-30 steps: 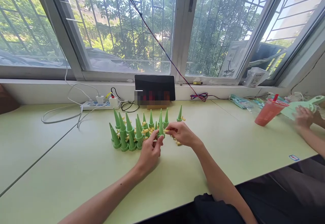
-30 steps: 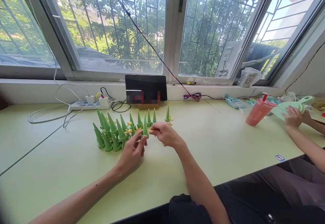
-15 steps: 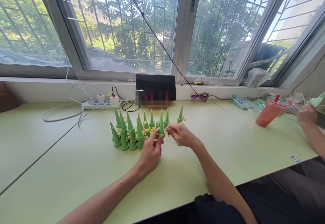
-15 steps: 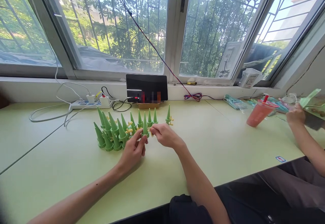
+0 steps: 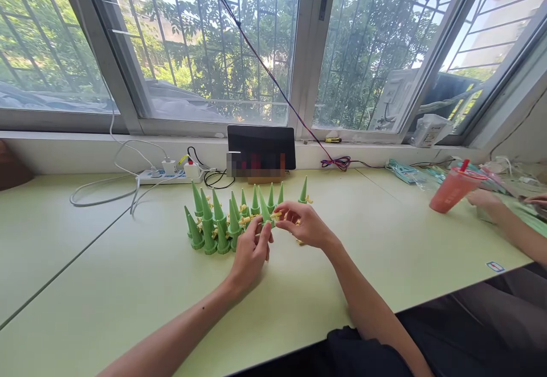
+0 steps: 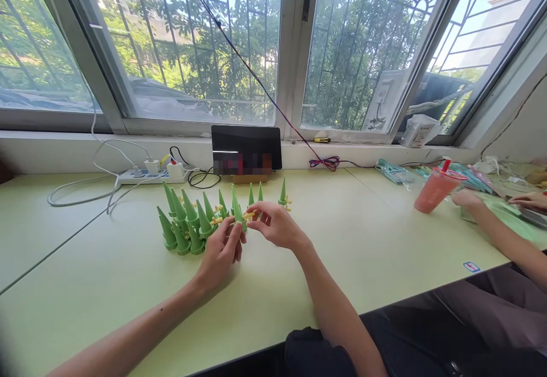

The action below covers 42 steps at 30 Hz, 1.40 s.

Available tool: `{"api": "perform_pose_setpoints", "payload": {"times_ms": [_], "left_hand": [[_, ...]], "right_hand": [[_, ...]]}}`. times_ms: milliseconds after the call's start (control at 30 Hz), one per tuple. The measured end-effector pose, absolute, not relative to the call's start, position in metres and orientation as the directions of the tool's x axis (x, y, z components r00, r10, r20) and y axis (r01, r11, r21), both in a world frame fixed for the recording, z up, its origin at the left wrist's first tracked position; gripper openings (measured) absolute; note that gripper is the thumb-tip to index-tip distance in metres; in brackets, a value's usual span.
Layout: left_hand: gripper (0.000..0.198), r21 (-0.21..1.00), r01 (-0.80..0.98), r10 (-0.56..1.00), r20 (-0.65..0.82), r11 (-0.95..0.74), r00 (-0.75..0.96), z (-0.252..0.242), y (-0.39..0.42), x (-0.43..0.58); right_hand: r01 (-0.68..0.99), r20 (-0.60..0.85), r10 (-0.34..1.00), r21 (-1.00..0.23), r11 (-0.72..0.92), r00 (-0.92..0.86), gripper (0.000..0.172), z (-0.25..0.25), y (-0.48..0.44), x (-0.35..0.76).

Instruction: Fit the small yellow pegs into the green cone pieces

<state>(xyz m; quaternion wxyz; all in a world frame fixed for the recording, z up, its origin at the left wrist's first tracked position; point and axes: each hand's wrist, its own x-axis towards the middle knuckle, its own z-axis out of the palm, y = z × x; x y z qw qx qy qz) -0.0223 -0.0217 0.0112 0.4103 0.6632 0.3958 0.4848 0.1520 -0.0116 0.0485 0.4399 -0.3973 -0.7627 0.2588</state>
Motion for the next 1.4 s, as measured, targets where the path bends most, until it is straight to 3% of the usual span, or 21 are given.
{"api": "perform_pose_setpoints", "payload": {"times_ms": [700,1100,1400], "left_hand": [[0.032,0.922,0.083,0.905,0.349,-0.378,0.244,0.011,-0.024,-0.025],[0.032,0.893,0.17,0.892,0.365,-0.416,0.268,0.007,-0.025,-0.022],[0.033,0.868,0.241,0.891,0.375,-0.434,0.255,0.001,-0.022,-0.023]], "right_hand": [[0.372,0.538,0.792,-0.7,0.61,-0.287,0.013,0.046,-0.01,0.148],[0.49,0.495,0.829,-0.672,0.555,-0.26,0.039,0.049,-0.013,0.151],[0.533,0.518,0.807,-0.614,0.582,-0.284,0.041,0.048,-0.011,0.151]]}}
